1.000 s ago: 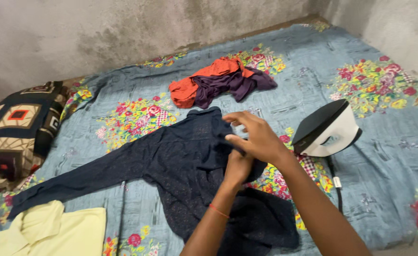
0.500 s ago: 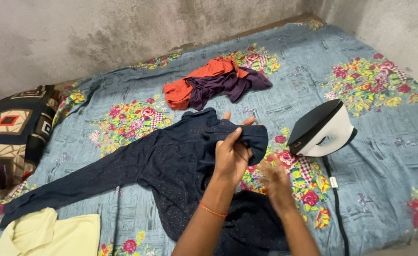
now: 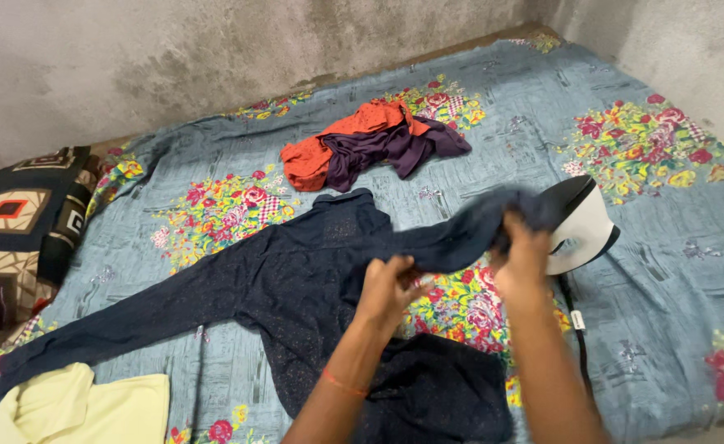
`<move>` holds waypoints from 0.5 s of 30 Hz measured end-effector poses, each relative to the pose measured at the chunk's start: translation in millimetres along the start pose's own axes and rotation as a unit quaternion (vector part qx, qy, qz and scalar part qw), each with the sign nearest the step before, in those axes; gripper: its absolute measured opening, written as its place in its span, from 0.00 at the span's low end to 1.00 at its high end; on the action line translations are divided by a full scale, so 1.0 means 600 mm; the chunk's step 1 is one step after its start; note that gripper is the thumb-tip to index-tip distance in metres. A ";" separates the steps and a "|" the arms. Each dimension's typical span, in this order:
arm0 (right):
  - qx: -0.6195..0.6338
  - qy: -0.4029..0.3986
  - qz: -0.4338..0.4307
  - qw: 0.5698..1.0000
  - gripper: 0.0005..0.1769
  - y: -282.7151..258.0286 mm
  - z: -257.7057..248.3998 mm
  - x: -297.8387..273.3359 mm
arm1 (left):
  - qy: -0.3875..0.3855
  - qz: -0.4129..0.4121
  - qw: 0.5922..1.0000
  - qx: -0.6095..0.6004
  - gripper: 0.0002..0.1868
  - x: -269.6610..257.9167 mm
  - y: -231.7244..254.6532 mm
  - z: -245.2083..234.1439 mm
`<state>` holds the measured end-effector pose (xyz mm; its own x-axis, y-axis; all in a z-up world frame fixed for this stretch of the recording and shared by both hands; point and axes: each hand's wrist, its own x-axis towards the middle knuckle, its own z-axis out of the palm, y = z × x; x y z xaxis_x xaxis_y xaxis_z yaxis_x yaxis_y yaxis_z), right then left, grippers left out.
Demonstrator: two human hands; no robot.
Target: The person irons a yellow shirt and then a dark blue patterned shirt on a bed. They use an iron to smooth the fabric, adjusting the shirts as needed.
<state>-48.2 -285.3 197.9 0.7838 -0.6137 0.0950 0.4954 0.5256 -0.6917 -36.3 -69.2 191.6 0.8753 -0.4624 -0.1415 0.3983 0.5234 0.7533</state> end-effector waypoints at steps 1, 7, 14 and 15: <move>-0.108 0.016 -0.002 0.994 0.18 -0.054 0.031 0.022 | 0.004 -0.051 0.997 0.050 0.14 -0.007 -0.011 -0.022; -0.733 -0.114 -0.180 0.646 0.28 -0.329 0.132 0.238 | 0.059 -0.056 0.966 0.246 0.15 0.002 -0.006 -0.139; -0.773 -0.079 -0.254 0.576 0.27 -0.414 -0.131 0.597 | 0.168 0.268 0.749 0.582 0.12 0.222 0.030 -0.149; -0.743 -0.096 -0.220 0.625 0.25 -0.418 -0.160 0.621 | 0.155 0.288 0.712 0.622 0.13 0.255 0.029 -0.149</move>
<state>83.5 -702.2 338.4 0.7953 -0.3497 0.4952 -0.1045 -0.8837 -0.4563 128.9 -66.8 125.8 0.8906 -0.1475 0.4302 -0.4328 -0.5651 0.7024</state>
